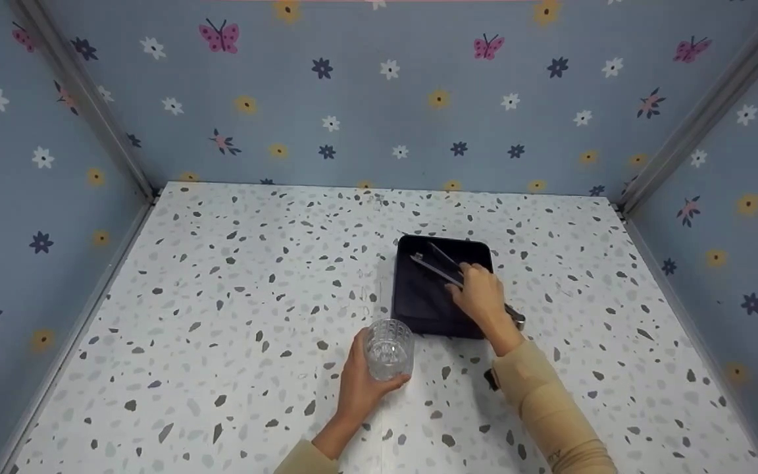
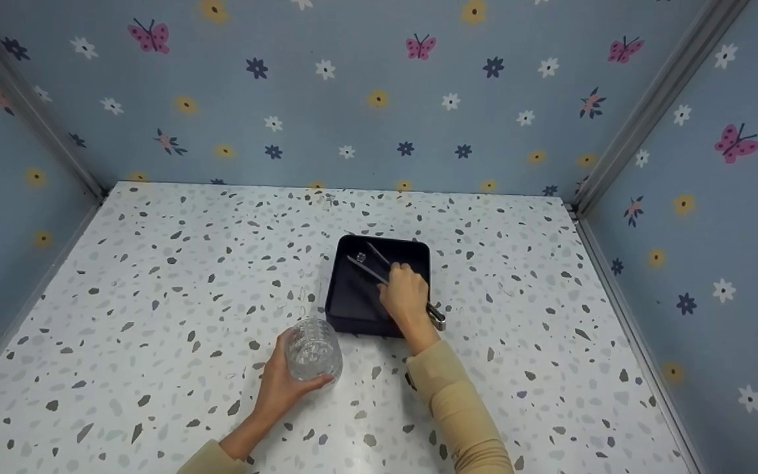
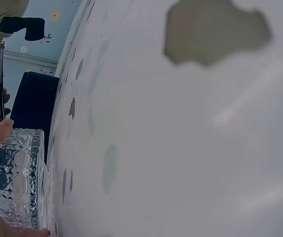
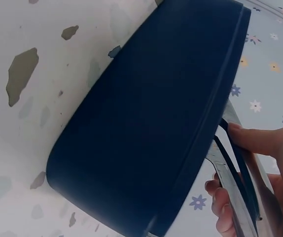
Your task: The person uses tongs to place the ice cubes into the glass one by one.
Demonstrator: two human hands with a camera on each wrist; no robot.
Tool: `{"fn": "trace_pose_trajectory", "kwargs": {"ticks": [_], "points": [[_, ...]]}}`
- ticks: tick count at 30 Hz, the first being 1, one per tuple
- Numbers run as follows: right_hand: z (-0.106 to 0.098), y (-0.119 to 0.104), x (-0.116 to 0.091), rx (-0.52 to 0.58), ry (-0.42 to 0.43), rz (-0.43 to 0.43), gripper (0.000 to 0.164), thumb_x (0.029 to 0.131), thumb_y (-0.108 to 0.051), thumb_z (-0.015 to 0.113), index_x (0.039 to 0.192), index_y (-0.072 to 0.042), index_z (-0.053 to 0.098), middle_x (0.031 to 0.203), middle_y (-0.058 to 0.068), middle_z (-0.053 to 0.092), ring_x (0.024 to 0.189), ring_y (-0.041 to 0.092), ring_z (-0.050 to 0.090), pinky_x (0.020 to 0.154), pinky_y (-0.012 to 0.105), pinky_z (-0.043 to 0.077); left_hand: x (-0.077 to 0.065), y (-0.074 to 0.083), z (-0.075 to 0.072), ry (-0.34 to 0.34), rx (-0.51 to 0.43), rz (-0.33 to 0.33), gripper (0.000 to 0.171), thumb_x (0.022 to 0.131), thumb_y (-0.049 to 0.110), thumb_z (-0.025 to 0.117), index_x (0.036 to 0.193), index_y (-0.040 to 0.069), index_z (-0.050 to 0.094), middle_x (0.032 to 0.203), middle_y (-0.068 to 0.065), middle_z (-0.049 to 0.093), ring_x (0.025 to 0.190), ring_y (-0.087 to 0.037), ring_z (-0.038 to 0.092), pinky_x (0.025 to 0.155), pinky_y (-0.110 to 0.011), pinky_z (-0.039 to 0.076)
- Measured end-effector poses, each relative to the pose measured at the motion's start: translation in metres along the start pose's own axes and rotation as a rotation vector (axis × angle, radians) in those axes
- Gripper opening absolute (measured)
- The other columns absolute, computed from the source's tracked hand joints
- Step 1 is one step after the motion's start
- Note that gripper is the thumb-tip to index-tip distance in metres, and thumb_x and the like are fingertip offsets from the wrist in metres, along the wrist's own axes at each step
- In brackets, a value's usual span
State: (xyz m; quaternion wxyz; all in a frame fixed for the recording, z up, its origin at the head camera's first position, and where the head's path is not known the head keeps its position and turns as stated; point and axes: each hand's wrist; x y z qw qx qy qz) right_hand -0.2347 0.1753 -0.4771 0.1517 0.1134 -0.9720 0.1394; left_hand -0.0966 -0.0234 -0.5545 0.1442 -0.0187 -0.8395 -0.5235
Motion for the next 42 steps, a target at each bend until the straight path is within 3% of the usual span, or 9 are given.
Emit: {"fn": "trace_pose_trajectory", "kwargs": {"ticks": [23, 42], "points": [[0.021, 0.003, 0.014, -0.051, 0.004, -0.027, 0.030, 0.071, -0.019, 0.073, 0.090, 0.001, 0.062, 0.079, 0.018, 0.060, 0.070, 0.039, 0.058, 0.061, 0.047, 0.047, 0.000, 0.001, 0.000, 0.011, 0.000, 0.001, 0.100, 0.054, 0.035, 0.083, 0.131, 0.001, 0.030, 0.125, -0.016, 0.044, 0.112, -0.030, 0.045, 0.091, -0.041, 0.038], [0.029, 0.000, 0.022, -0.043, -0.019, -0.010, 0.027, 0.074, -0.018, 0.070, 0.094, -0.001, 0.064, 0.083, 0.019, 0.061, 0.074, 0.039, 0.058, 0.063, 0.048, 0.047, 0.000, 0.001, 0.001, 0.006, 0.011, 0.003, 0.097, 0.056, 0.037, 0.082, 0.131, 0.004, 0.030, 0.124, -0.014, 0.045, 0.112, -0.028, 0.045, 0.090, -0.040, 0.039]]}}
Point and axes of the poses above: each hand's wrist, its own x-axis towards the middle knuckle, its own z-axis out of the palm, y = z × x
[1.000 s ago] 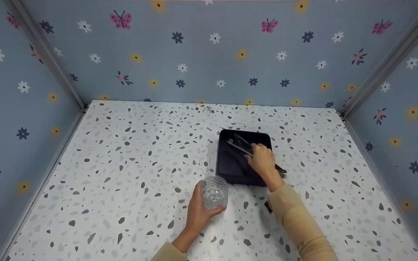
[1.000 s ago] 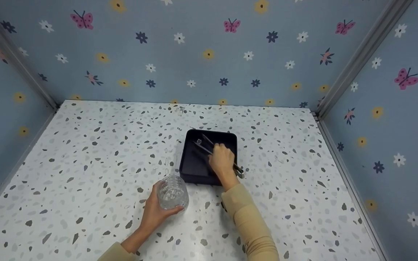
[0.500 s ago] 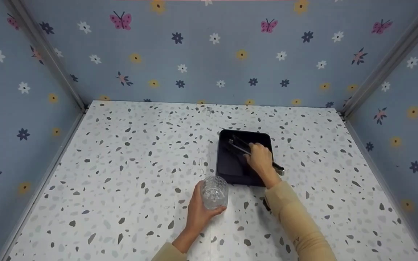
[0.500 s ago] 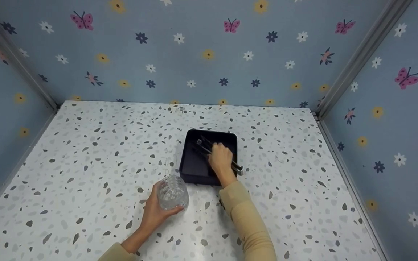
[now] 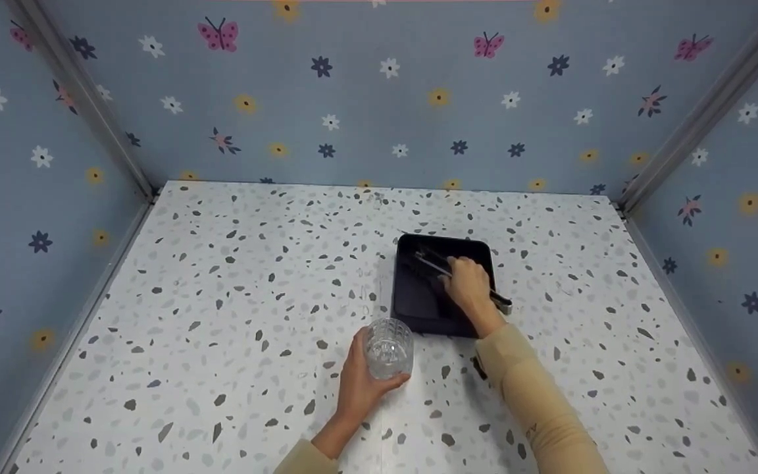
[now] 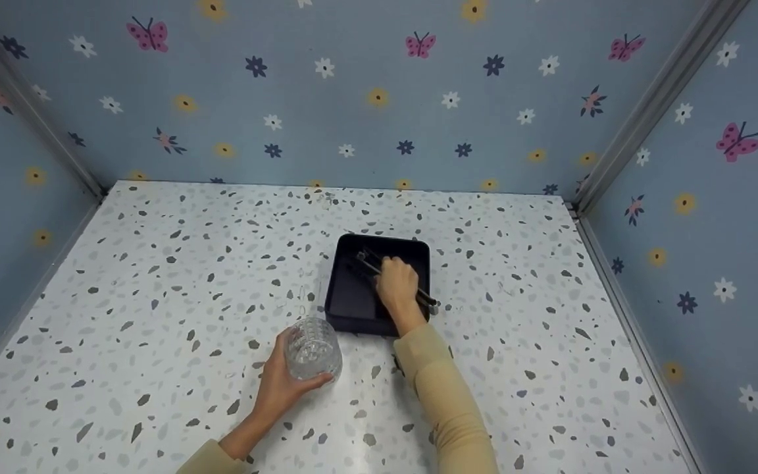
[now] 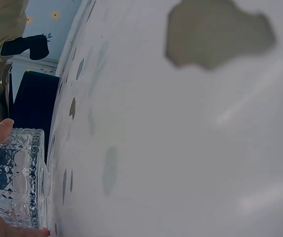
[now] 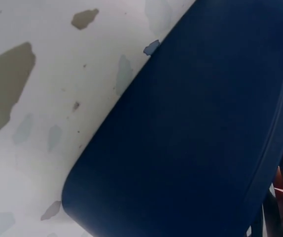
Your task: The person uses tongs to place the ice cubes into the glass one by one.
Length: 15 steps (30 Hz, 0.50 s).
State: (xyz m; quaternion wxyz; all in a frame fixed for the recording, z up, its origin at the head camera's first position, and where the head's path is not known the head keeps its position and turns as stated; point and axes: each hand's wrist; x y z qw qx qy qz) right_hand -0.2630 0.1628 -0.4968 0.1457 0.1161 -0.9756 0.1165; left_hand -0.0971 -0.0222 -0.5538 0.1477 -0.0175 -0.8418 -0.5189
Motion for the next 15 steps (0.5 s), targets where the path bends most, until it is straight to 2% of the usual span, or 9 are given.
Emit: {"fn": "trace_pose_trajectory", "kwargs": {"ticks": [11, 15], "points": [[0.0044, -0.0009, 0.0043, 0.016, 0.009, 0.000, 0.020, 0.074, -0.015, 0.069, 0.089, -0.002, 0.065, 0.081, 0.018, 0.062, 0.073, 0.039, 0.059, 0.061, 0.048, 0.047, -0.0013, 0.0010, -0.0007, 0.005, 0.002, -0.014, 0.100, 0.055, 0.036, 0.082, 0.132, 0.000, 0.029, 0.126, -0.017, 0.043, 0.113, -0.030, 0.044, 0.092, -0.041, 0.038], [0.0042, -0.0016, 0.0056, 0.015, 0.013, -0.001, 0.018, 0.073, -0.014, 0.070, 0.086, -0.003, 0.065, 0.080, 0.018, 0.062, 0.071, 0.040, 0.059, 0.059, 0.049, 0.047, -0.0011, 0.0005, -0.0004, 0.001, 0.009, -0.014, 0.099, 0.055, 0.036, 0.082, 0.132, 0.002, 0.029, 0.127, -0.016, 0.042, 0.114, -0.030, 0.043, 0.091, -0.041, 0.038]]}}
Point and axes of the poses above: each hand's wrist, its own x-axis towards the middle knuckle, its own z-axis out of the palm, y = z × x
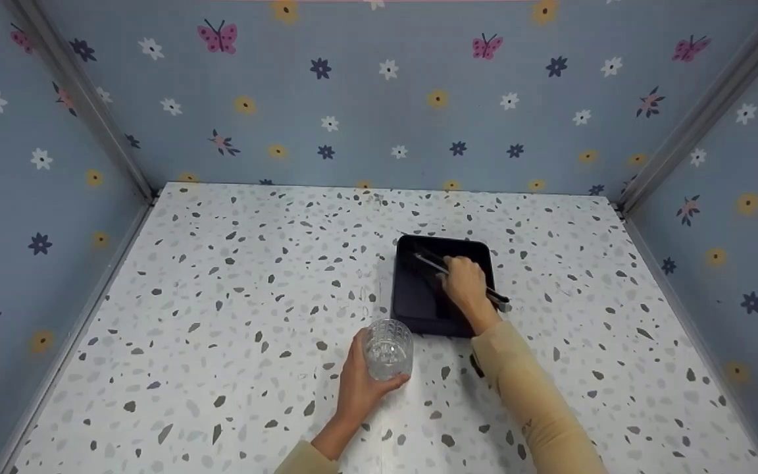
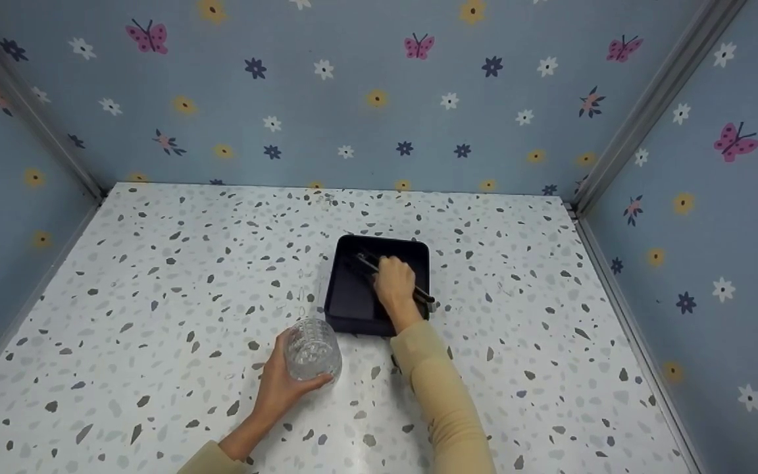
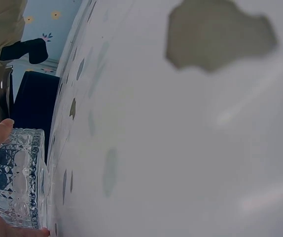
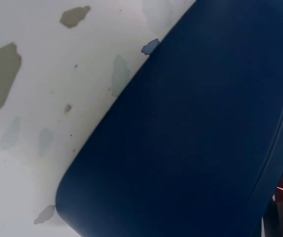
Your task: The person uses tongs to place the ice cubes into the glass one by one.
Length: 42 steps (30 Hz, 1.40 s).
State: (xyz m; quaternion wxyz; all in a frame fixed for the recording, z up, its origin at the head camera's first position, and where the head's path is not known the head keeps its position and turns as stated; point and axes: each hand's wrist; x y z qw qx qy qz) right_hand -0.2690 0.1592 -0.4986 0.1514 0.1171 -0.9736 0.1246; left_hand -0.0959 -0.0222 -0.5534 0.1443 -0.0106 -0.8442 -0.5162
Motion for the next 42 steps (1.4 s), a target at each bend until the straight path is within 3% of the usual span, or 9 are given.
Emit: {"fn": "trace_pose_trajectory", "kwargs": {"ticks": [14, 42], "points": [[0.0009, 0.0000, 0.0042, 0.030, -0.021, 0.035, 0.006, 0.074, -0.010, 0.068, 0.076, -0.005, 0.064, 0.081, 0.018, 0.064, 0.071, 0.039, 0.060, 0.059, 0.048, 0.047, 0.0008, -0.0012, 0.0004, -0.001, -0.004, 0.004, 0.098, 0.056, 0.038, 0.082, 0.131, 0.004, 0.029, 0.126, -0.016, 0.043, 0.113, -0.029, 0.044, 0.091, -0.040, 0.039], [-0.0029, 0.0009, -0.0029, 0.018, -0.007, 0.004, 0.008, 0.075, -0.009, 0.067, 0.082, -0.005, 0.067, 0.079, 0.019, 0.064, 0.069, 0.039, 0.060, 0.057, 0.047, 0.047, 0.0003, -0.0022, 0.0013, 0.006, -0.002, 0.023, 0.099, 0.055, 0.035, 0.083, 0.131, 0.001, 0.030, 0.125, -0.014, 0.044, 0.113, -0.028, 0.045, 0.092, -0.039, 0.038]]}}
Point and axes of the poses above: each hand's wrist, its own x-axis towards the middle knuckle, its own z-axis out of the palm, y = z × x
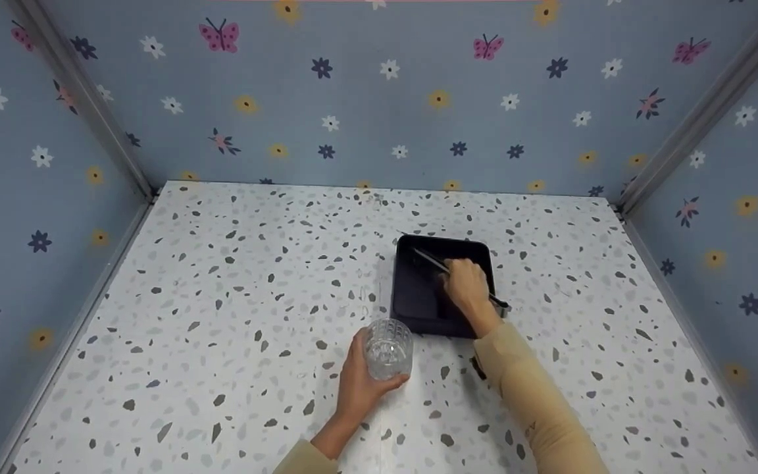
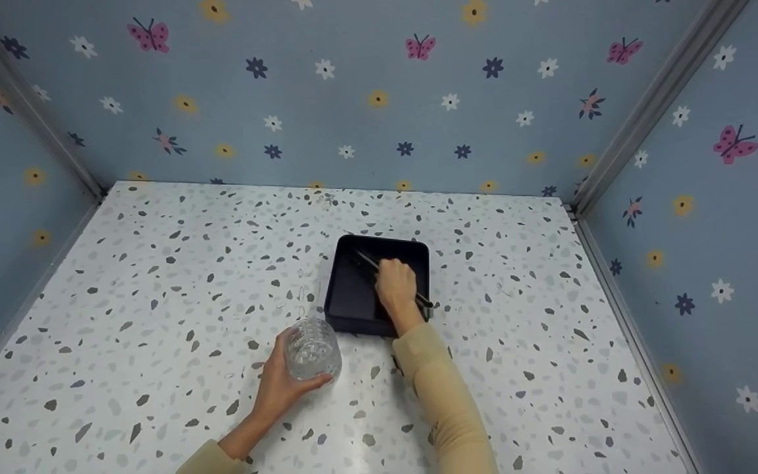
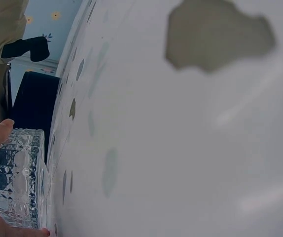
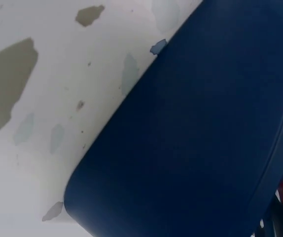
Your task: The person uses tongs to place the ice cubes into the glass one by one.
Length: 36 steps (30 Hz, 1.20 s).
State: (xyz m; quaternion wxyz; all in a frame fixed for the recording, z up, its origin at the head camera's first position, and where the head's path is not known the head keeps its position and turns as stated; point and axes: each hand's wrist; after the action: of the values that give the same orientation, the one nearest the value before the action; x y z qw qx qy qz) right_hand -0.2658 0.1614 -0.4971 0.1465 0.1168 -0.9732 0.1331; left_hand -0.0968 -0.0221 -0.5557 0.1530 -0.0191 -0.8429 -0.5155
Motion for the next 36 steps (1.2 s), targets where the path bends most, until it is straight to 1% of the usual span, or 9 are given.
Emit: {"fn": "trace_pose_trajectory", "kwargs": {"ticks": [6, 10, 14, 19, 28, 36], "points": [[-0.005, 0.001, -0.004, 0.002, 0.028, -0.023, 0.005, 0.075, -0.008, 0.067, 0.078, -0.005, 0.065, 0.076, 0.018, 0.063, 0.066, 0.038, 0.060, 0.055, 0.047, 0.047, 0.000, 0.000, 0.000, 0.001, 0.000, -0.010, 0.098, 0.054, 0.034, 0.083, 0.131, 0.004, 0.030, 0.125, -0.014, 0.045, 0.112, -0.028, 0.045, 0.091, -0.039, 0.039], [-0.010, 0.003, -0.008, 0.013, 0.044, -0.036, 0.009, 0.075, -0.008, 0.067, 0.084, -0.004, 0.066, 0.077, 0.018, 0.064, 0.067, 0.038, 0.060, 0.056, 0.047, 0.047, 0.000, 0.001, 0.000, 0.004, 0.001, -0.011, 0.097, 0.054, 0.033, 0.083, 0.131, 0.006, 0.030, 0.125, -0.015, 0.045, 0.111, -0.028, 0.046, 0.091, -0.040, 0.039], [-0.015, 0.005, -0.012, 0.021, 0.042, -0.039, 0.014, 0.077, -0.009, 0.066, 0.089, -0.004, 0.066, 0.079, 0.017, 0.064, 0.068, 0.037, 0.060, 0.057, 0.047, 0.048, 0.000, 0.001, -0.001, 0.012, 0.007, -0.008, 0.098, 0.054, 0.035, 0.083, 0.131, 0.005, 0.030, 0.125, -0.016, 0.045, 0.111, -0.029, 0.046, 0.090, -0.040, 0.039], [-0.024, 0.004, -0.018, 0.036, 0.059, -0.054, 0.016, 0.078, -0.011, 0.066, 0.091, -0.004, 0.066, 0.080, 0.016, 0.064, 0.067, 0.036, 0.060, 0.056, 0.046, 0.048, 0.000, 0.001, 0.000, 0.013, 0.004, 0.003, 0.097, 0.055, 0.036, 0.083, 0.130, 0.004, 0.031, 0.124, -0.016, 0.044, 0.112, -0.029, 0.045, 0.090, -0.041, 0.040], [-0.040, -0.002, -0.030, 0.065, 0.097, -0.110, 0.020, 0.077, -0.012, 0.068, 0.095, -0.004, 0.066, 0.077, 0.014, 0.064, 0.069, 0.035, 0.060, 0.058, 0.046, 0.047, 0.000, 0.001, -0.001, 0.001, -0.007, -0.007, 0.096, 0.054, 0.035, 0.083, 0.130, 0.005, 0.031, 0.124, -0.015, 0.044, 0.112, -0.027, 0.045, 0.091, -0.039, 0.038], [-0.055, -0.013, -0.043, 0.108, 0.098, -0.161, 0.023, 0.078, -0.014, 0.068, 0.099, -0.005, 0.066, 0.078, 0.012, 0.064, 0.065, 0.030, 0.060, 0.057, 0.042, 0.048, 0.001, 0.001, 0.000, 0.004, 0.009, -0.008, 0.096, 0.054, 0.033, 0.084, 0.129, 0.005, 0.031, 0.124, -0.016, 0.045, 0.111, -0.028, 0.046, 0.091, -0.039, 0.039]]}}
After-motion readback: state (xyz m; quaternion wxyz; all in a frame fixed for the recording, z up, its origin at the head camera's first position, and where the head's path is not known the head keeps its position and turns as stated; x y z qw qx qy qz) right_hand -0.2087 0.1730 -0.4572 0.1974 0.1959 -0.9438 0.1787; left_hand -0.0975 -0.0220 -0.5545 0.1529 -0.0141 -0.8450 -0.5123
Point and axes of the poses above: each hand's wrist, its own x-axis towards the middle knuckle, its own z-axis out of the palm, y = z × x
